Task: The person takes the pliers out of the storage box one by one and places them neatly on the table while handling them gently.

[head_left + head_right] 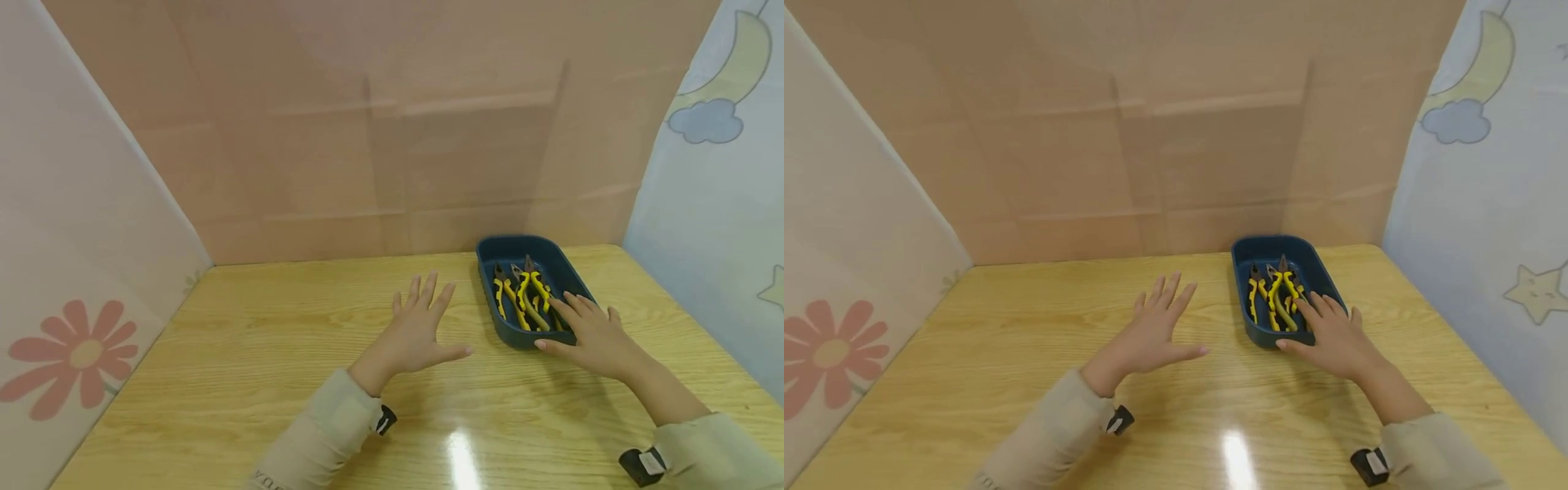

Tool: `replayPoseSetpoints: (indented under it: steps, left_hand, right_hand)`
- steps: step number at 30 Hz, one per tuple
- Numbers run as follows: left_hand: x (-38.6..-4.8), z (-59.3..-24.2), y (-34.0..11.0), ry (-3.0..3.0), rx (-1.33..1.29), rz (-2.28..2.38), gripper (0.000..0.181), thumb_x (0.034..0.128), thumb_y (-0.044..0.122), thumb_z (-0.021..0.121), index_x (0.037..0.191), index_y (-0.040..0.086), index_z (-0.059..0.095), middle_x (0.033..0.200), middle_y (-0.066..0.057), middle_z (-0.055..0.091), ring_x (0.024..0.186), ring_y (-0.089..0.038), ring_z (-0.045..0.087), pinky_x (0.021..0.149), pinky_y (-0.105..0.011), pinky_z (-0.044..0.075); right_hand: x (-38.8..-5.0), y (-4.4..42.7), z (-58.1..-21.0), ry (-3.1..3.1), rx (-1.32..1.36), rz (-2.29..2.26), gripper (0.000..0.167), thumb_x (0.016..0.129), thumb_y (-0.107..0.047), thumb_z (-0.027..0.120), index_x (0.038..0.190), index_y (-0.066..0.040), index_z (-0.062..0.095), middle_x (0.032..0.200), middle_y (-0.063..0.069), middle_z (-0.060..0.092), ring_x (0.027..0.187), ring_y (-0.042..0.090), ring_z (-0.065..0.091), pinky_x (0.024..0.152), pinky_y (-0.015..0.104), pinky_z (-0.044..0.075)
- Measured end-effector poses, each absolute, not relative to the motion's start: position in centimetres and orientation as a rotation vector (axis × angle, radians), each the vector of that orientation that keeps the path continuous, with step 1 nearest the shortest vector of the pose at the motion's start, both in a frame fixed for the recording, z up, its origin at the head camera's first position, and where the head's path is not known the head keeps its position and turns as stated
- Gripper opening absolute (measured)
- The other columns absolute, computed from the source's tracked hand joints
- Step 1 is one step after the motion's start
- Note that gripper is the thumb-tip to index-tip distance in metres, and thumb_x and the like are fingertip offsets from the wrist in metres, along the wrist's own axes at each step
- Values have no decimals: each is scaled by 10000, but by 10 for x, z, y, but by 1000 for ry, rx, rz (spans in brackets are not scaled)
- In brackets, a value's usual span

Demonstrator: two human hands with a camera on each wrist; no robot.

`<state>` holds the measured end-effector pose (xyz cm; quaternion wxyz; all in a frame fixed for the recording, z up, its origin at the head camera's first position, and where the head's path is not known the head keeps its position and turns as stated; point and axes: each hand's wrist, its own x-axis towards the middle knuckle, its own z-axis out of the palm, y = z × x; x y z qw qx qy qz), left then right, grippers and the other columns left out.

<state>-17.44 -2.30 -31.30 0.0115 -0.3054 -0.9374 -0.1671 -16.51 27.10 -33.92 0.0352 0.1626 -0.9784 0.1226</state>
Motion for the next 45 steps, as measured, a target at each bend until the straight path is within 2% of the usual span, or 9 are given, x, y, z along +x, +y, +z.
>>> replayPoseSetpoints:
  steps: [5, 12, 20, 38, 45]
  left_hand:
    - [-175, -312, -12, -2931, -992, -574, 877, 746, 659, 430, 1396, 237, 18, 1425, -60, -108, 1260, -264, -145, 946, -589, -8]
    - [-177, -313, 2, -2913, -1058, -635, 904, 725, 694, 407, 1390, 250, -16, 1424, -89, -83, 1266, -259, -121, 956, -578, 16]
    - [-180, -316, 11, -2931, -1135, -837, 895, 737, 647, 458, 1388, 256, -15, 1424, -105, -75, 1275, -239, -82, 982, -534, 44]
    - [-186, -318, 39, -2973, -1179, -906, 831, 772, 608, 448, 1379, 291, -23, 1420, 0, -118, 1278, -251, -45, 949, -581, 127]
    - [-190, -319, 44, -2980, -1154, -949, 821, 775, 605, 445, 1378, 297, -20, 1423, -4, -107, 1280, -248, -39, 948, -579, 138]
  right_hand:
    - [-165, 274, -341, -3022, 486, 372, 839, 757, -543, 543, 1299, 52, 307, 1300, 331, 213, 1139, 511, 188, 802, 704, 53]
    - [-166, 281, -342, -3018, 459, 352, 815, 772, -529, 534, 1291, 57, 306, 1286, 349, 226, 1126, 528, 194, 786, 712, 69]
    - [-167, 284, -339, -3031, 429, 374, 800, 788, -511, 525, 1304, 48, 279, 1287, 350, 215, 1136, 520, 170, 784, 713, 63]
    - [-169, 299, -345, -3043, 386, 364, 792, 804, -507, 505, 1284, 85, 289, 1271, 366, 211, 1138, 515, 154, 775, 720, 57]
    - [-169, 304, -348, -3023, 379, 387, 782, 808, -494, 509, 1284, 86, 286, 1268, 368, 206, 1129, 523, 160, 767, 719, 75]
